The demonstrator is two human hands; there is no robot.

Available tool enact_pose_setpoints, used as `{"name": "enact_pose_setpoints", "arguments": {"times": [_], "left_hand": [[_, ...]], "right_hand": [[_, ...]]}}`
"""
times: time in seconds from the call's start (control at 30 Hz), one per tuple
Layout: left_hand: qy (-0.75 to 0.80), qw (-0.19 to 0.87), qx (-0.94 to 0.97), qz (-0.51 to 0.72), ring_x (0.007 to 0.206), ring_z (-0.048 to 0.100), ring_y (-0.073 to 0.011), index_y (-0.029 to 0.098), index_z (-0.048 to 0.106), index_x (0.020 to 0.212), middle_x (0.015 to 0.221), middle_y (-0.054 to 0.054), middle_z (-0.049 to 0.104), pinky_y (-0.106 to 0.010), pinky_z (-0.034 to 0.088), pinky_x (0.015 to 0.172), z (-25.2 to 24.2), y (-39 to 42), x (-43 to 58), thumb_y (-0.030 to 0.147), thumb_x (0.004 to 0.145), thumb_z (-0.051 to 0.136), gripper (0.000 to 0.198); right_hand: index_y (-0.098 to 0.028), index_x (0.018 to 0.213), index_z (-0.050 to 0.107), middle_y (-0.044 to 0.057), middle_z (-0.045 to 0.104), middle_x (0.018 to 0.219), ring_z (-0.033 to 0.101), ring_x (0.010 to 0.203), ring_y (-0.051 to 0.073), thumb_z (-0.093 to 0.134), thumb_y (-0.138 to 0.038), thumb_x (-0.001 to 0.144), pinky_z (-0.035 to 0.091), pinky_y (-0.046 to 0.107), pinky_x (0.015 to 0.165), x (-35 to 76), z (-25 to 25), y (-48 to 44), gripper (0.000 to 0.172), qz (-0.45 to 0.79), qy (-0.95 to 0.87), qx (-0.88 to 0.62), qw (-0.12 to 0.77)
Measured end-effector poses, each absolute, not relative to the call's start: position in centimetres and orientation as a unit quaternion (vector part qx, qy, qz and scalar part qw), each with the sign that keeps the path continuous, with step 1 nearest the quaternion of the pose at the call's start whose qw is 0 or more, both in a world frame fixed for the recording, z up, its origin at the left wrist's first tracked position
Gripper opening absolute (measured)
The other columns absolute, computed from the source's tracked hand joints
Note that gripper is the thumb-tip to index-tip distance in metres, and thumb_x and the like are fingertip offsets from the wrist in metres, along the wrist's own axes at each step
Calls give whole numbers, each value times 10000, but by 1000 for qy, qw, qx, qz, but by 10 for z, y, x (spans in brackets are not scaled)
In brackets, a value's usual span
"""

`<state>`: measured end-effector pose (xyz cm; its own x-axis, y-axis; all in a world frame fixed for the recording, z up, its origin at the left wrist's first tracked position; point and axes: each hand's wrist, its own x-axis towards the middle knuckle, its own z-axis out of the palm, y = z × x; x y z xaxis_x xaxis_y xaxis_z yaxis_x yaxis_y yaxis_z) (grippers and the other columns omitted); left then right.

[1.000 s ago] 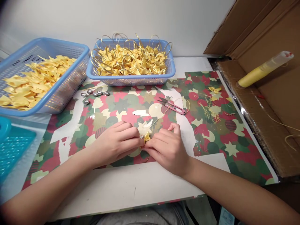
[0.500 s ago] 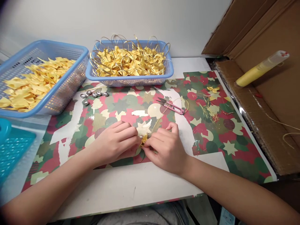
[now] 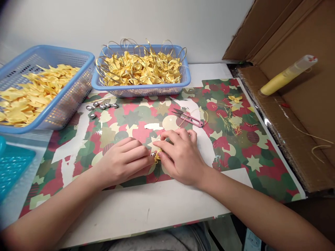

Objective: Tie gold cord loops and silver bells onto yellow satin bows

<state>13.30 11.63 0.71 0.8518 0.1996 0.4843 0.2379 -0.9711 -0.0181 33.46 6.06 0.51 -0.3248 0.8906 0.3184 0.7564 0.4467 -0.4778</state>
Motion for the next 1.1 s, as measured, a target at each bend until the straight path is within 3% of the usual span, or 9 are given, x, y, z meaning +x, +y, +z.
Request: {"name": "enact_pose_setpoints", "arguments": {"times": [0.17, 0.43, 0.57, 0.77, 0.93, 1.1], "left_hand": [[-108, 36, -958, -263, 613, 381, -145, 186, 602, 765, 663, 12, 552, -278, 340, 568, 7, 115, 133, 143, 876, 589, 120], [-133, 26, -955, -264, 617, 405, -154, 196, 609, 784, 674, 2, 571, -285, 326, 555, 2, 114, 133, 142, 862, 593, 96], [-156, -88, -945, -273, 650, 453, -148, 197, 618, 822, 778, -21, 590, -289, 363, 583, 1, 114, 133, 145, 833, 599, 56], [-207, -298, -881, -302, 712, 531, -154, 183, 591, 809, 785, -31, 562, -304, 442, 657, 7, 115, 134, 122, 811, 537, 81], [-243, -361, -862, -262, 765, 564, -161, 190, 560, 881, 825, -29, 650, -323, 475, 739, 9, 113, 135, 109, 799, 536, 118], [-273, -398, -842, -243, 736, 557, -148, 192, 550, 905, 809, -21, 660, -283, 471, 668, 9, 106, 138, 144, 813, 587, 110]], "right_hand": [[-215, 881, 641, 36, 597, 1139, 454, 1036, 228, 466, -199, 938, 269, 415, 861, 332, 0, 68, 184, 165, -816, -506, 228], [-191, 840, 563, 20, 612, 933, 500, 923, 174, 463, -157, 942, 331, 356, 817, 336, 1, 70, 146, 234, -753, -506, 351], [-186, 812, 528, -10, 589, 792, 525, 816, 139, 446, -144, 940, 332, 334, 781, 339, 4, 70, 157, 264, -746, -486, 372], [-183, 770, 527, -8, 597, 753, 518, 756, 139, 440, -149, 921, 315, 334, 764, 341, 5, 68, 178, 254, -756, -482, 362], [-182, 761, 521, -5, 598, 740, 519, 748, 143, 432, -158, 910, 315, 337, 763, 341, 6, 67, 175, 245, -762, -480, 359], [-186, 744, 509, -8, 586, 718, 508, 724, 141, 425, -165, 907, 316, 341, 765, 340, 6, 67, 185, 244, -763, -478, 360]]}}
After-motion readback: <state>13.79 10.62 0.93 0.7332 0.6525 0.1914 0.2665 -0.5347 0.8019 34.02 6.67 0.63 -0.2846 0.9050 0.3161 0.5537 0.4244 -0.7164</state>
